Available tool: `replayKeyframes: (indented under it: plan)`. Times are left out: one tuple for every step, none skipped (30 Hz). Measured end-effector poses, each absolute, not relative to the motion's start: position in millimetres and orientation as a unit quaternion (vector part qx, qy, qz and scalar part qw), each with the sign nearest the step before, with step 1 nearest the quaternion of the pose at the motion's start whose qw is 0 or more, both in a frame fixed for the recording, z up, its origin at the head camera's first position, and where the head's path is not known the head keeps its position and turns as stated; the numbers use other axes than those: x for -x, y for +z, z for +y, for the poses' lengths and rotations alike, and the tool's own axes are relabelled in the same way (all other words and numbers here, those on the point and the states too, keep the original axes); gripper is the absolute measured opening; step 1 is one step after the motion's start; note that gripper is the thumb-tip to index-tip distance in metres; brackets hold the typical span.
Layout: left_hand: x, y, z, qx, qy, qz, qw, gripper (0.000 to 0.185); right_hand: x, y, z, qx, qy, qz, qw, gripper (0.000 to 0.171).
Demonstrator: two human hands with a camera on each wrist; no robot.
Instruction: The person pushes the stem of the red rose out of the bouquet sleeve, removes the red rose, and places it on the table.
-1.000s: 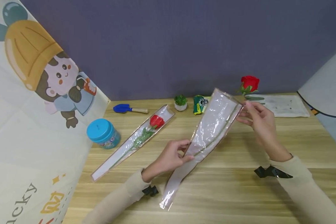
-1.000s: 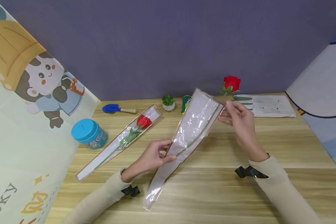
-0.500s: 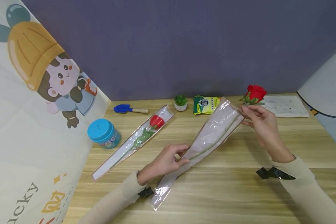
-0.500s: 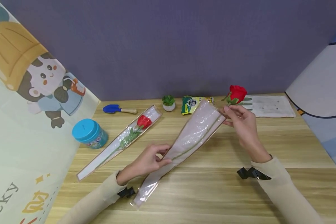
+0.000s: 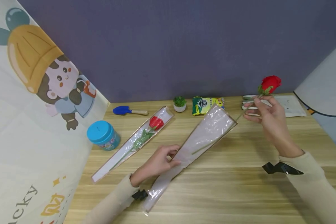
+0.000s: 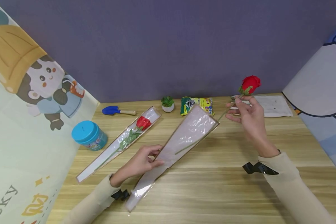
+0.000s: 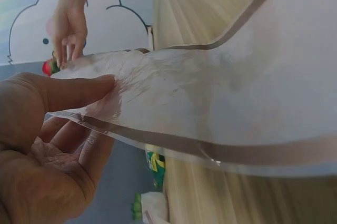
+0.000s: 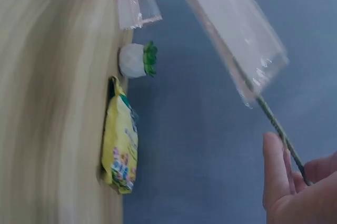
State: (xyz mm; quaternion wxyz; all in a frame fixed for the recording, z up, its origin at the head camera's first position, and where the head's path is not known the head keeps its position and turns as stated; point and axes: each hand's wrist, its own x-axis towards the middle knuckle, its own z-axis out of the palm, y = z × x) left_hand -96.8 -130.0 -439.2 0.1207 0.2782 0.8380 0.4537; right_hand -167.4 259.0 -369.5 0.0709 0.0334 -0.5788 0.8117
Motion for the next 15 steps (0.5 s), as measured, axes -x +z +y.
replayKeyframes:
  plan:
    - [97.2, -439.6, -132.2, -0.277, 0.453, 0.839, 0.123, 0.041, 167.7, -367.7, 260.9, -0.034, 0.813, -0.576, 0.075, 0.023]
    - [97.5, -440.1, -134.4, -0.277, 0.45, 0.84, 0.125, 0.041, 167.8, -365.8, 263.2, -0.036, 0.815, -0.572, 0.081, 0.024]
    - [97.8, -440.6, -136.6, -0.277, 0.448, 0.841, 0.126, 0.041, 168.1, -363.5, 265.7, -0.036, 0.817, -0.569, 0.087, 0.025]
    - [98.2, -441.1, -138.9, -0.277, 0.447, 0.841, 0.127, 0.041, 168.2, -361.1, 268.4, -0.037, 0.821, -0.562, 0.091, 0.027]
    - [98.5, -441.6, -141.3, -0.277, 0.445, 0.842, 0.125, 0.041, 168.3, -358.5, 271.2, -0.037, 0.825, -0.556, 0.097, 0.03]
    - [98.7, -442.2, -143.8, -0.277, 0.443, 0.844, 0.123, 0.041, 168.5, -355.6, 274.0, -0.037, 0.829, -0.549, 0.102, 0.031]
    - [98.9, -442.9, -146.4, -0.28, 0.44, 0.845, 0.119, 0.041, 168.8, -352.7, 276.6, -0.035, 0.83, -0.546, 0.107, 0.034]
    - [99.0, -443.6, -149.2, -0.28, 0.437, 0.847, 0.115, 0.041, 169.0, -350.2, 279.6, -0.035, 0.832, -0.543, 0.114, 0.036]
    - [99.1, -444.1, -152.1, -0.283, 0.434, 0.848, 0.111, 0.04, 169.2, -347.9, 282.6, -0.036, 0.832, -0.54, 0.122, 0.039]
    - [99.3, -445.2, -155.2, -0.288, 0.43, 0.849, 0.107, 0.039, 169.0, -345.8, 285.9, -0.036, 0.83, -0.541, 0.131, 0.041]
    - [99.2, -445.7, -158.2, -0.291, 0.425, 0.85, 0.107, 0.038, 168.7, -343.7, 289.2, -0.034, 0.827, -0.543, 0.14, 0.043]
    - [99.1, -446.7, -161.2, -0.294, 0.422, 0.851, 0.107, 0.036, 168.7, -342.0, 293.0, -0.032, 0.824, -0.545, 0.151, 0.044]
    - [99.0, -447.4, -164.0, -0.297, 0.418, 0.852, 0.108, 0.036, 168.8, -340.3, 296.6, -0.028, 0.816, -0.554, 0.164, 0.046]
    - [99.0, -448.1, -166.8, -0.296, 0.415, 0.853, 0.112, 0.036, 168.6, -338.8, 300.5, -0.024, 0.806, -0.564, 0.179, 0.047]
    - [99.1, -448.6, -169.3, -0.297, 0.414, 0.853, 0.116, 0.036, 168.6, -336.9, 304.7, -0.02, 0.796, -0.573, 0.194, 0.048]
